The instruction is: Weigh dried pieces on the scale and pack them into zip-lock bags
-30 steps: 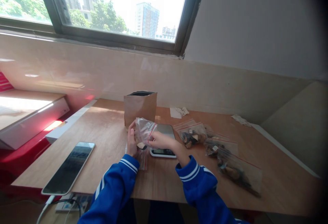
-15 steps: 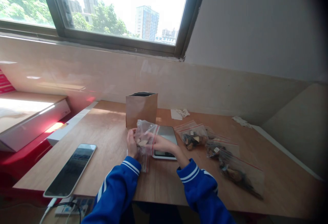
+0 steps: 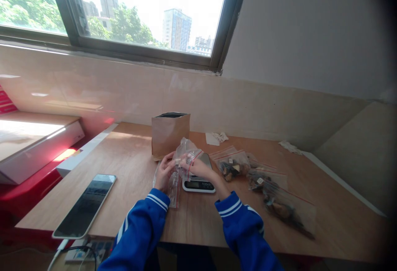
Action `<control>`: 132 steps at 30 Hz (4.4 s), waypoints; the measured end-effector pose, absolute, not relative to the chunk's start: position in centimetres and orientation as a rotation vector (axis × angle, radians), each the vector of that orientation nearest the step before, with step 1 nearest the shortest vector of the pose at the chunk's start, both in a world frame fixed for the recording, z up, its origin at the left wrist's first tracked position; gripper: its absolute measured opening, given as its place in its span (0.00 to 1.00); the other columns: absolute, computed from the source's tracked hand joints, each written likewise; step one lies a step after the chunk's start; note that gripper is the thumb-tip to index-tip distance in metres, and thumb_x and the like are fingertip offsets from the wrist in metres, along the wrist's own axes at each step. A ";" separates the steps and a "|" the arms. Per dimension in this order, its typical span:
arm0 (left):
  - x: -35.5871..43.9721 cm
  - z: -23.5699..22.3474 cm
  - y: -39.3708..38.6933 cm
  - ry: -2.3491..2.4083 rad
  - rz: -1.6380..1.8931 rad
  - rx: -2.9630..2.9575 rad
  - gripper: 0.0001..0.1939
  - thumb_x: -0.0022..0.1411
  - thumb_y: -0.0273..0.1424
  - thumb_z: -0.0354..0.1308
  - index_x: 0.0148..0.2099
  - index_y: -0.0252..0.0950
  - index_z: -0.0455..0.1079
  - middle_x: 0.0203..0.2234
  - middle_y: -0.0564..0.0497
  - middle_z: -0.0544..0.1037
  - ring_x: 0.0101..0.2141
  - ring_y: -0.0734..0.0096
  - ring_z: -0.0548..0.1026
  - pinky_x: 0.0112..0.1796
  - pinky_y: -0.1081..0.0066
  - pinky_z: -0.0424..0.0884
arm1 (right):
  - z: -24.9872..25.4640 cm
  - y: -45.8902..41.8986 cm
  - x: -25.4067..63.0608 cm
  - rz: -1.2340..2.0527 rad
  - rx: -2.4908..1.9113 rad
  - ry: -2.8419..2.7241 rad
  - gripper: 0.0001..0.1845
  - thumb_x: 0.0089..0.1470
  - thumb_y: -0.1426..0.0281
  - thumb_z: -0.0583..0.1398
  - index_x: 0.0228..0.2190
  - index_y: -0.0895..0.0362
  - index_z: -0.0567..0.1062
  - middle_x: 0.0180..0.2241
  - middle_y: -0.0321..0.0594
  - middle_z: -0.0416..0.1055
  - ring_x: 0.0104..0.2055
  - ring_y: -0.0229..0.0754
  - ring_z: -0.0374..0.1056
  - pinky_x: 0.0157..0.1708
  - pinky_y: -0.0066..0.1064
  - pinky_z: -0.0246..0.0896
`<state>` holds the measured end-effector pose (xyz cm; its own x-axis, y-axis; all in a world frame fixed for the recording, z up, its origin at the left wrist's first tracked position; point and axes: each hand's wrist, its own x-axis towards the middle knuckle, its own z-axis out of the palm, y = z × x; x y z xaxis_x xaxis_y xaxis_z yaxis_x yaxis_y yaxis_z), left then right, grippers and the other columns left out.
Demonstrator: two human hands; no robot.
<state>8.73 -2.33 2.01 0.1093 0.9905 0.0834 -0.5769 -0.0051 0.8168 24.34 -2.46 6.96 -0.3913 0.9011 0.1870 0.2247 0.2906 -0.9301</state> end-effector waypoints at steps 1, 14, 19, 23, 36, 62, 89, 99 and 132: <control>8.8 2.0 -2.3 0.632 1.377 0.850 0.30 0.47 0.33 0.68 0.53 0.33 0.67 0.38 0.43 0.81 0.37 0.63 0.78 0.37 0.69 0.72 | 7.0 -2.6 24.2 1.109 -1.004 -1.830 0.17 0.53 0.57 0.59 0.37 0.58 0.72 0.36 0.40 0.72 0.38 0.41 0.67 0.43 0.34 0.63; 8.2 1.6 -1.7 0.758 1.442 0.785 0.25 0.47 0.33 0.66 0.49 0.33 0.73 0.34 0.46 0.81 0.27 0.72 0.76 0.29 0.73 0.69 | 9.9 -2.2 25.7 0.567 -1.132 -1.683 0.10 0.54 0.67 0.59 0.38 0.58 0.75 0.39 0.44 0.74 0.41 0.43 0.69 0.43 0.35 0.63; 7.9 1.4 -1.2 0.841 1.527 0.598 0.21 0.47 0.29 0.62 0.46 0.33 0.74 0.34 0.48 0.81 0.28 0.73 0.76 0.29 0.75 0.69 | 12.9 -3.1 26.5 0.606 -1.092 -2.020 0.08 0.54 0.68 0.60 0.35 0.57 0.77 0.37 0.41 0.74 0.38 0.40 0.68 0.39 0.32 0.63; 7.6 1.1 -0.9 0.981 1.555 0.481 0.18 0.44 0.27 0.58 0.41 0.32 0.74 0.27 0.50 0.79 0.23 0.73 0.74 0.23 0.75 0.66 | 15.7 -2.4 27.3 0.683 -1.082 -1.993 0.10 0.56 0.66 0.59 0.38 0.57 0.76 0.37 0.40 0.73 0.33 0.38 0.67 0.34 0.30 0.64; 7.6 0.7 -0.7 1.060 1.520 0.516 0.15 0.45 0.33 0.56 0.37 0.34 0.72 0.22 0.52 0.77 0.23 0.70 0.74 0.23 0.73 0.66 | 19.4 8.1 21.9 0.116 -0.972 -1.932 0.10 0.62 0.73 0.51 0.37 0.56 0.73 0.39 0.40 0.66 0.41 0.37 0.67 0.45 0.27 0.61; 8.0 2.3 -1.0 0.875 1.562 0.694 0.11 0.42 0.28 0.57 0.33 0.35 0.70 0.23 0.55 0.78 0.23 0.74 0.72 0.26 0.76 0.65 | 8.1 -5.5 25.8 0.652 -1.340 -1.348 0.21 0.55 0.52 0.56 0.41 0.57 0.69 0.39 0.47 0.72 0.40 0.46 0.69 0.41 0.37 0.64; 7.7 8.0 -6.6 1.095 1.343 1.251 0.18 0.57 0.47 0.55 0.38 0.36 0.62 0.32 0.50 0.77 0.23 0.72 0.74 0.19 0.74 0.69 | 5.6 -10.4 23.4 1.136 -1.065 -1.190 0.24 0.56 0.46 0.51 0.38 0.54 0.68 0.26 0.34 0.67 0.26 0.36 0.64 0.26 0.26 0.60; 6.3 7.6 -6.1 1.297 1.357 1.126 0.14 0.57 0.43 0.51 0.38 0.37 0.59 0.25 0.52 0.76 0.16 0.73 0.71 0.15 0.75 0.63 | 2.4 -11.5 19.3 1.272 -1.132 -1.110 0.28 0.50 0.43 0.54 0.36 0.54 0.64 0.20 0.29 0.64 0.11 0.32 0.55 0.09 0.24 0.45; -0.5 2.3 -4.2 1.469 1.125 1.558 0.23 0.52 0.48 0.58 0.42 0.34 0.71 0.29 0.48 0.76 0.26 0.67 0.73 0.28 0.68 0.70 | 2.6 -7.2 31.6 -0.028 -1.629 -1.371 0.15 0.58 0.63 0.52 0.38 0.58 0.74 0.40 0.50 0.68 0.46 0.50 0.63 0.47 0.45 0.59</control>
<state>-0.46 -4.22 2.26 -0.0238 0.9922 0.1223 0.3771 -0.1044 0.9202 31.64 -7.18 2.62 0.3655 0.7424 0.5615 0.7646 0.1046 -0.6359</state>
